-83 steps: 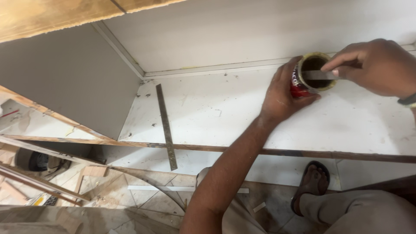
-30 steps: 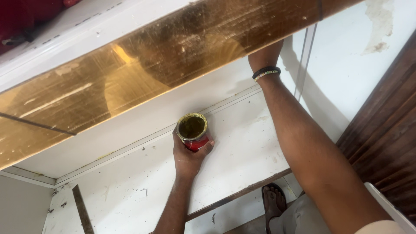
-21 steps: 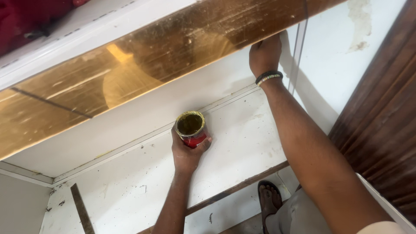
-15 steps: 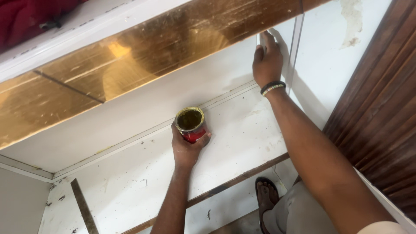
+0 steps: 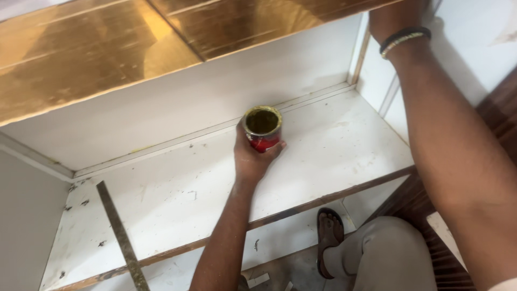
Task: The person applies a yellow adhesive from a can onto a long metal strip using a small spatula. They then apply the adhesive to the edges of a wooden frame on a white shelf, smoothing it with the spatula.
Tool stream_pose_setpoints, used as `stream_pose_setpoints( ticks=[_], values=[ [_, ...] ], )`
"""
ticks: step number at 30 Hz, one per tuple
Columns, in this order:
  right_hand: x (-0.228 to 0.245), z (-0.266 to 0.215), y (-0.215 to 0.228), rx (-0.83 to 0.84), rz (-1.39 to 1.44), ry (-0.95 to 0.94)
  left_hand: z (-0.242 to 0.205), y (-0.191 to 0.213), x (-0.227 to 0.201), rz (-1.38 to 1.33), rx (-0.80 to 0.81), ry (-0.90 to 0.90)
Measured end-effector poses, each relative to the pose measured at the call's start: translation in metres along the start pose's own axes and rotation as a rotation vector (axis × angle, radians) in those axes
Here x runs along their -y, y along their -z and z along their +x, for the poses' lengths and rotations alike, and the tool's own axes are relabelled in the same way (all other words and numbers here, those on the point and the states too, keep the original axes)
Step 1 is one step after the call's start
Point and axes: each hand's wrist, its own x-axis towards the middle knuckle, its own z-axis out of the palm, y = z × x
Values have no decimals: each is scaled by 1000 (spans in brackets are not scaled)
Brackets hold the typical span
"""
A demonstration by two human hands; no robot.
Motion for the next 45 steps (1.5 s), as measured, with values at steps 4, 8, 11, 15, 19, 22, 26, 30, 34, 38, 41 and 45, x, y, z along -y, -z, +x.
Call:
stream_pose_setpoints(
  ticks=[4, 8, 11, 15, 19, 22, 26, 30, 34, 38, 41, 45],
  values=[
    [9, -11, -5, -41, 78, -64, 1, 2, -2, -4, 23, 64],
    [17, -18, 0, -136, 203, -41, 3, 1, -4, 10, 49, 93],
    [32, -26, 11, -92, 133, -57, 2, 1, -3, -4, 38, 56],
    [46, -37, 39, -57, 60, -29, 1, 2, -7, -42, 37, 74],
    [40, -45, 59, 356, 687, -606, 2, 1, -11, 5, 32, 102],
    [21, -20, 35, -248, -95, 82, 2, 1, -12, -8, 33, 89],
    [3, 15, 5, 31, 58, -68, 1, 1, -11, -44, 26, 70],
    [6, 15, -6, 83, 158, -107, 1, 2, -11, -39, 33, 58],
    [15, 0, -1, 72, 22, -52, 1, 2, -13, -47, 51, 80],
    [17, -16, 27, 0, 70, -103, 0, 2, -14, -35, 52, 63],
    [18, -11, 51, 77, 171, -174, 1, 3, -14, -43, 64, 60],
    [22, 4, 70, 166, 23, -51, 2, 2, -13, -53, 80, 106]
  ],
)
